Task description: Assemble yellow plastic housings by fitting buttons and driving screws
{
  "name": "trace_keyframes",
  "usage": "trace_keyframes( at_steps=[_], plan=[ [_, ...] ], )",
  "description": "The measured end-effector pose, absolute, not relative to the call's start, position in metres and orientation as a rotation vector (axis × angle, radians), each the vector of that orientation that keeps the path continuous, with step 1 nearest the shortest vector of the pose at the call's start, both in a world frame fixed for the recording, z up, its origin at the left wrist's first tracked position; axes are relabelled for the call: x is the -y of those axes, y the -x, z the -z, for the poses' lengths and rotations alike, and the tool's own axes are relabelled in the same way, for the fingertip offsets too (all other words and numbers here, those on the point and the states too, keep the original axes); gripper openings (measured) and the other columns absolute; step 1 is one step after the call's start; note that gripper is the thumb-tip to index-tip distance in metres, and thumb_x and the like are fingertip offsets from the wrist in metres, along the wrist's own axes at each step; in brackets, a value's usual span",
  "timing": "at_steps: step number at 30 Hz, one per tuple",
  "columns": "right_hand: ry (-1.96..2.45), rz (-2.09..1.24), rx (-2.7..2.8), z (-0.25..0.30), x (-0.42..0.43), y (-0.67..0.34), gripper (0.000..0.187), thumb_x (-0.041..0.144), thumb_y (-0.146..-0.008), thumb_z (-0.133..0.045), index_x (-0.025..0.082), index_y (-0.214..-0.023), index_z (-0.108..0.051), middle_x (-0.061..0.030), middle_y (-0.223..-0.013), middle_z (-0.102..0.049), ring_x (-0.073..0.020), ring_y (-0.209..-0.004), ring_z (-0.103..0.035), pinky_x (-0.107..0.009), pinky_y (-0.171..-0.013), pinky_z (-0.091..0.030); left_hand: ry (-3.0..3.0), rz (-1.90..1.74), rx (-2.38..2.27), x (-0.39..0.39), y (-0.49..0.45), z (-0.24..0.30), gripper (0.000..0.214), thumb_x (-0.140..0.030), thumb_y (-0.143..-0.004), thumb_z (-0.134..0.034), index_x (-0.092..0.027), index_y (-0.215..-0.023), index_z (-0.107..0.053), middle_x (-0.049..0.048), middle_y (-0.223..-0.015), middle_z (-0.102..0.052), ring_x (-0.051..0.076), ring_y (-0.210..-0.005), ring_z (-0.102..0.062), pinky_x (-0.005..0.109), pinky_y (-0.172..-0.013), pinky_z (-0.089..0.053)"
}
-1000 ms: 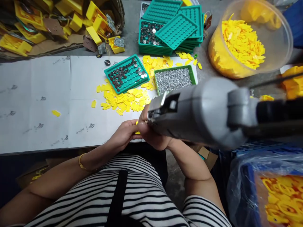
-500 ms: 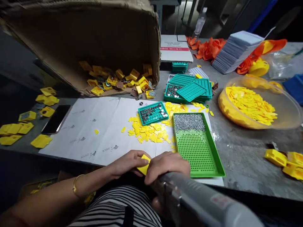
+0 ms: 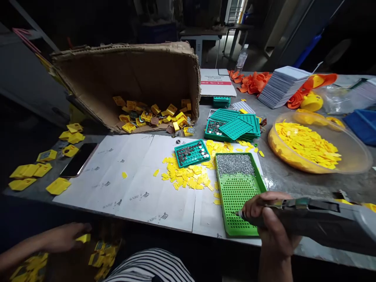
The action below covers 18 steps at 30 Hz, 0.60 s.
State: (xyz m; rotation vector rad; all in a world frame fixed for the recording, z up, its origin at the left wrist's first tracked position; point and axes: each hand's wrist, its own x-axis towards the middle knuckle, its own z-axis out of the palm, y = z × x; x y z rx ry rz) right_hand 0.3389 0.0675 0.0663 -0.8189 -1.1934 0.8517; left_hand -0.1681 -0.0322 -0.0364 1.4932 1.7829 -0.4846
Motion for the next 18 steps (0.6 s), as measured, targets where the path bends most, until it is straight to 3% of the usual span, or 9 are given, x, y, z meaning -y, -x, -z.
trace_keyframes(
  at_steps=[2, 5, 8, 10, 12, 15, 18],
  plan=[
    [0.854, -0.792, 1.171, -0.063, -0.069, -0.341, 0.015, 0.024, -0.079, -0.064, 0.02, -0.094, -0.065, 0.0006, -0.057, -0.054, -0.0159, -0.05, -0.054, -0.032, -0.043, -0.048, -1.594, 0.658, -1.798, 0.014, 0.17, 0.023, 0.026, -0.034, -0.061, -0.057, -0.018, -0.077, -0.07, 0.0154, -0.091, -0.074, 0.04, -0.091, -0.068, 0.044, -0.075, -0.05],
    [0.908, -0.751, 1.17, -0.06, -0.069, -0.34, 0.016, 0.025, -0.079, -0.066, 0.021, -0.095, -0.064, 0.001, -0.057, -0.055, -0.0161, -0.05, -0.054, -0.033, -0.045, -0.048, -1.921, 0.432, -1.647, -0.051, 0.124, -0.021, 0.033, -0.04, -0.083, -0.042, -0.022, -0.07, -0.067, 0.0068, -0.076, -0.072, 0.027, -0.073, -0.067, 0.034, -0.066, -0.046],
    [0.943, -0.751, 1.183, -0.059, -0.066, -0.34, 0.016, 0.027, -0.08, -0.067, 0.021, -0.095, -0.064, 0.0011, -0.058, -0.055, -0.0163, -0.051, -0.055, -0.033, -0.046, -0.047, -2.252, 0.258, -1.67, -0.137, 0.056, -0.056, 0.038, -0.04, -0.09, -0.039, -0.022, -0.071, -0.066, 0.0045, -0.068, -0.069, 0.022, -0.067, -0.064, 0.03, -0.063, -0.042],
    [0.95, -0.769, 1.2, -0.058, -0.062, -0.342, 0.017, 0.027, -0.081, -0.068, 0.022, -0.096, -0.063, 0.0012, -0.058, -0.056, -0.0165, -0.052, -0.056, -0.033, -0.047, -0.048, -2.317, 0.153, -1.72, -0.19, 0.014, -0.059, 0.031, -0.036, -0.092, -0.041, -0.024, -0.094, -0.069, 0.0056, -0.095, -0.073, 0.023, -0.087, -0.066, 0.03, -0.072, -0.045],
    [0.982, -0.795, 1.201, -0.057, -0.056, -0.346, 0.017, 0.028, -0.082, -0.067, 0.023, -0.097, -0.062, 0.0013, -0.06, -0.057, -0.0164, -0.054, -0.057, -0.032, -0.048, -0.049, -2.352, 0.093, -1.769, -0.234, -0.021, -0.049, 0.03, -0.034, -0.095, -0.042, -0.023, -0.112, -0.065, 0.0074, -0.116, -0.067, 0.024, -0.105, -0.062, 0.034, -0.083, -0.048],
    [1.018, -0.8, 1.172, -0.058, -0.048, -0.351, 0.016, 0.03, -0.084, -0.065, 0.023, -0.098, -0.061, 0.0016, -0.061, -0.056, -0.0157, -0.055, -0.057, -0.032, -0.05, -0.05, -2.353, 0.077, -1.862, -0.278, -0.055, -0.028, 0.035, -0.036, -0.092, -0.055, -0.017, -0.121, -0.058, 0.0103, -0.123, -0.06, 0.023, -0.106, -0.061, 0.044, -0.089, -0.052],
    [1.028, -0.795, 1.132, -0.059, -0.043, -0.355, 0.015, 0.03, -0.085, -0.063, 0.023, -0.097, -0.06, 0.0018, -0.061, -0.056, -0.0148, -0.056, -0.056, -0.031, -0.052, -0.05, -2.343, 0.054, -1.919, -0.297, -0.069, -0.016, 0.038, -0.036, -0.091, -0.059, -0.016, -0.123, -0.056, 0.0104, -0.123, -0.059, 0.022, -0.105, -0.061, 0.044, -0.087, -0.054]
  ],
)
